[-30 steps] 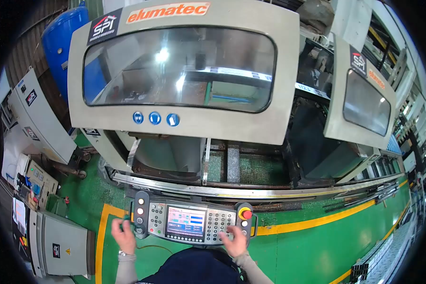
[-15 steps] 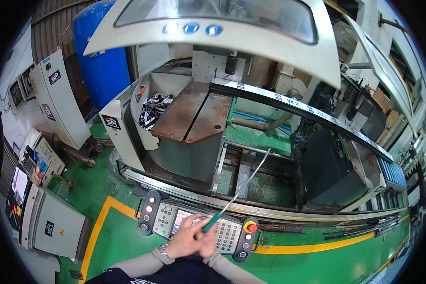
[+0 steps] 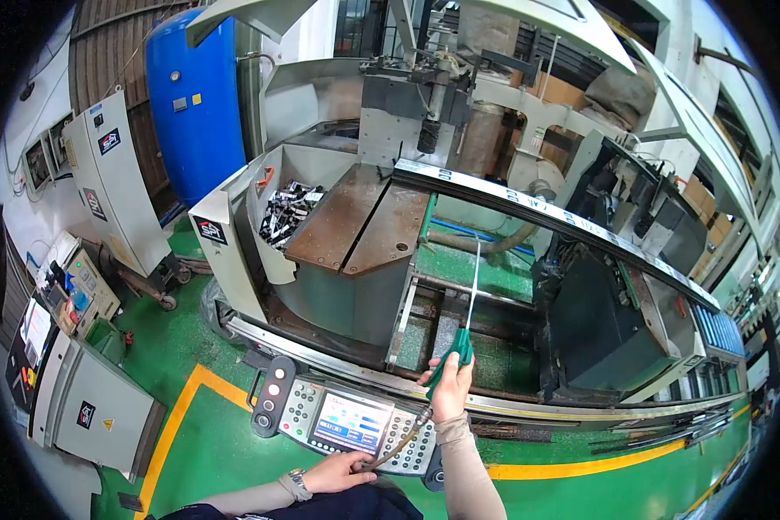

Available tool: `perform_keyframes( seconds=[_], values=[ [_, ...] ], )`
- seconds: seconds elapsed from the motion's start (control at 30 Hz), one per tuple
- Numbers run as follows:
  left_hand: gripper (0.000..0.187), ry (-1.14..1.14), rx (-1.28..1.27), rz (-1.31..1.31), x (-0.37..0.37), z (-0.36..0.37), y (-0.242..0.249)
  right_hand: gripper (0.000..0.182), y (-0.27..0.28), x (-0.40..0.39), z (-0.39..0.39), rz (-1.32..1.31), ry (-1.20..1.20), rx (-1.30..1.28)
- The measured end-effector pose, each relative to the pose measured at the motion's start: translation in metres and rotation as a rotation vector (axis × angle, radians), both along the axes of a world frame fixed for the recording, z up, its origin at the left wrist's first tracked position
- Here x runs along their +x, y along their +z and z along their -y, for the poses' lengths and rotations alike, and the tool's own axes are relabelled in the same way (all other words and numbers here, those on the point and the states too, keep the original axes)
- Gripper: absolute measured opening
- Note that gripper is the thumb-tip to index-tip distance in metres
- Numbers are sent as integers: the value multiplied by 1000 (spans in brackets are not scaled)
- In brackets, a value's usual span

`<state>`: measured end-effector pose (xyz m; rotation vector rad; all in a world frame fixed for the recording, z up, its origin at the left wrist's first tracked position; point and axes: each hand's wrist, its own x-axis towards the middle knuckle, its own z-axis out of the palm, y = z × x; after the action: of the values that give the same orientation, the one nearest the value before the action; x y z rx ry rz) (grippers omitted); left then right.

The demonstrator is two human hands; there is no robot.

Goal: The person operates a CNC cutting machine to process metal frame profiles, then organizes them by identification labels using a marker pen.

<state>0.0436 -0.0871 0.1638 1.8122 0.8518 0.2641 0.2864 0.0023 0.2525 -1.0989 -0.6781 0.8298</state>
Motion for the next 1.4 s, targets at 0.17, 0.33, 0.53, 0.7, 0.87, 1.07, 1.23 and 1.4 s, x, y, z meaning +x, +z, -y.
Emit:
perform_keyframes(
  seconds=[0.17, 0.33, 0.53, 0.7, 0.87, 1.07, 1.23, 1.4],
  values=[
    [39, -23, 74, 87, 10, 10, -3, 30, -1, 2, -4, 81, 47, -7],
    [36, 4, -8, 140, 12, 15, -1, 29, -3, 8, 2, 131, 62, -10],
    [40, -46, -4, 140, 18, 23, -16, 44, -6, 14, 7, 136, 133, -67],
    [39, -46, -45, 138, 28, 30, -17, 42, -1, 20, 13, 126, 144, -55],
    [38, 13, -43, 127, 40, 35, -5, 33, 4, 45, 3, 177, 122, -44],
    [35, 98, -36, 206, 25, 38, 13, 33, 47, 78, -31, 240, 214, -80],
    [32, 206, -101, 290, -10, 29, -5, 32, 52, 37, -70, 295, 328, -101],
    [31, 299, -134, 301, -76, -3, -3, 38, 67, -34, -121, 484, 273, -174]
  ],
)
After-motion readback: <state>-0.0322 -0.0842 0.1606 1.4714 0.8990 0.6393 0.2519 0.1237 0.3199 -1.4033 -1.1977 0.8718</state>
